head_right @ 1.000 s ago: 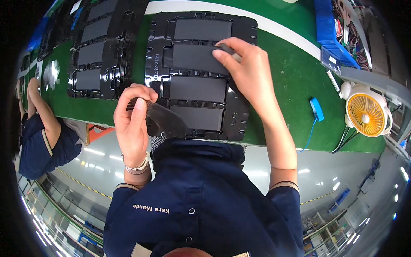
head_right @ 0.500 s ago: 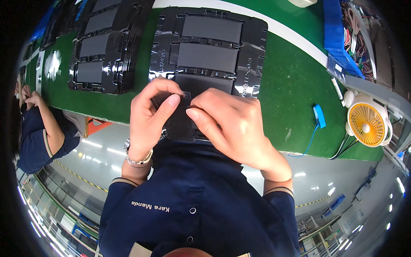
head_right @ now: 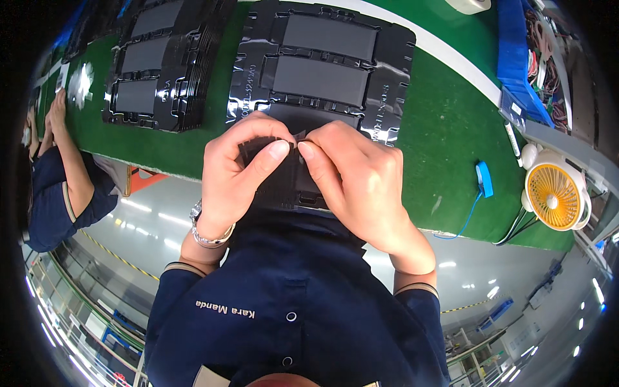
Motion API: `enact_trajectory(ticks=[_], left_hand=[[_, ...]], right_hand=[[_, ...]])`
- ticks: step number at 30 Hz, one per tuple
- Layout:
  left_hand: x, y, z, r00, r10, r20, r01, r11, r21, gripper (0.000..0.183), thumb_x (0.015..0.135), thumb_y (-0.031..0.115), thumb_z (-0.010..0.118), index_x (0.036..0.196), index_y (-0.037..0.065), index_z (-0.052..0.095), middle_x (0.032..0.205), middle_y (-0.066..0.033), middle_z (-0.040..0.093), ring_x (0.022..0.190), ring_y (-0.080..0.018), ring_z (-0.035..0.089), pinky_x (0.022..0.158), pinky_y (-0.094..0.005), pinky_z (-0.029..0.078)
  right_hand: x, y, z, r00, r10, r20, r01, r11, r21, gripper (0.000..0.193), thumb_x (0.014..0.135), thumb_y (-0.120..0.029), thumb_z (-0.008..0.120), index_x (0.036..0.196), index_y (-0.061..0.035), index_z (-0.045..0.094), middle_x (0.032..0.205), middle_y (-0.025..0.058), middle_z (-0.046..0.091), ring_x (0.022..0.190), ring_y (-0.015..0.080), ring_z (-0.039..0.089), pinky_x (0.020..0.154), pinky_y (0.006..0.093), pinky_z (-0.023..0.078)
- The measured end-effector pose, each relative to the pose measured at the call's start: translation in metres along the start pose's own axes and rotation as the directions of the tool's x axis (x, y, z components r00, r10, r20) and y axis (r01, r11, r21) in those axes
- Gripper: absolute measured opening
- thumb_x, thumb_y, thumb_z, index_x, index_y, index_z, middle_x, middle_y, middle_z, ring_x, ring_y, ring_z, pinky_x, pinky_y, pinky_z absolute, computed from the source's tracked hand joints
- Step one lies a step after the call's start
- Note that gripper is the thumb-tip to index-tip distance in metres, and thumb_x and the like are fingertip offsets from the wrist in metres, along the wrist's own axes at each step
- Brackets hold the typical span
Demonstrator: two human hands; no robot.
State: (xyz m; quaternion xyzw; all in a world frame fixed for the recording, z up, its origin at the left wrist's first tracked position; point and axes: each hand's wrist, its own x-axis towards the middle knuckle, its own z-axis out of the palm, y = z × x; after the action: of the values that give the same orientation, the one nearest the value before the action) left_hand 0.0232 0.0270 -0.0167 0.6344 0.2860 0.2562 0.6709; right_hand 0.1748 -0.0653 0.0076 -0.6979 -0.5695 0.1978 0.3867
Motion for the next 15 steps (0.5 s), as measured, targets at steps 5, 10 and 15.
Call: enact_trajectory(ticks=[5,10,15], left_hand=[[0.0005,0.0019,0.0005,1.0,-0.013,0.005,0.013,1.0,-0.005,0.008,0.088,0.004,0.065,0.093,-0.002,0.064,0.089,-0.0053,0.062,0.083,-0.0122,0.058,0.077,-0.0246,0.046],[0.0001,0.0029,0.0,1.0,-0.012,0.001,0.012,1.0,0.0,0.008,0.088,0.004,0.065,0.094,-0.002,0.064,0.089,-0.0052,0.062,0.084,-0.0119,0.058,0.077,-0.0248,0.046],[0.0013,0.0032,0.0012,1.0,-0.015,0.002,0.015,1.0,0.008,0.008,0.088,0.003,0.065,0.094,-0.002,0.064,0.089,-0.0052,0.062,0.084,-0.0117,0.058,0.077,-0.0248,0.046]], right_hand=[[0.0015,0.0015,-0.0021,1.0,0.0,0.027,-0.001,1.0,0.028,0.007,0.084,-0.006,0.068,0.082,-0.0009,0.063,0.069,0.0069,0.06,0.051,0.0203,0.057,0.046,0.0299,0.044],[0.0034,0.0033,-0.0017,0.999,-0.03,0.039,0.029,0.999,0.044,0.008,0.083,-0.006,0.069,0.081,-0.0004,0.064,0.068,0.0069,0.059,0.051,0.0189,0.057,0.046,0.0293,0.043],[0.0031,0.0075,0.0008,1.0,-0.022,0.017,0.02,0.995,0.095,0.007,0.083,-0.005,0.069,0.081,-0.0006,0.064,0.067,0.0067,0.058,0.05,0.0182,0.055,0.045,0.0288,0.042]])
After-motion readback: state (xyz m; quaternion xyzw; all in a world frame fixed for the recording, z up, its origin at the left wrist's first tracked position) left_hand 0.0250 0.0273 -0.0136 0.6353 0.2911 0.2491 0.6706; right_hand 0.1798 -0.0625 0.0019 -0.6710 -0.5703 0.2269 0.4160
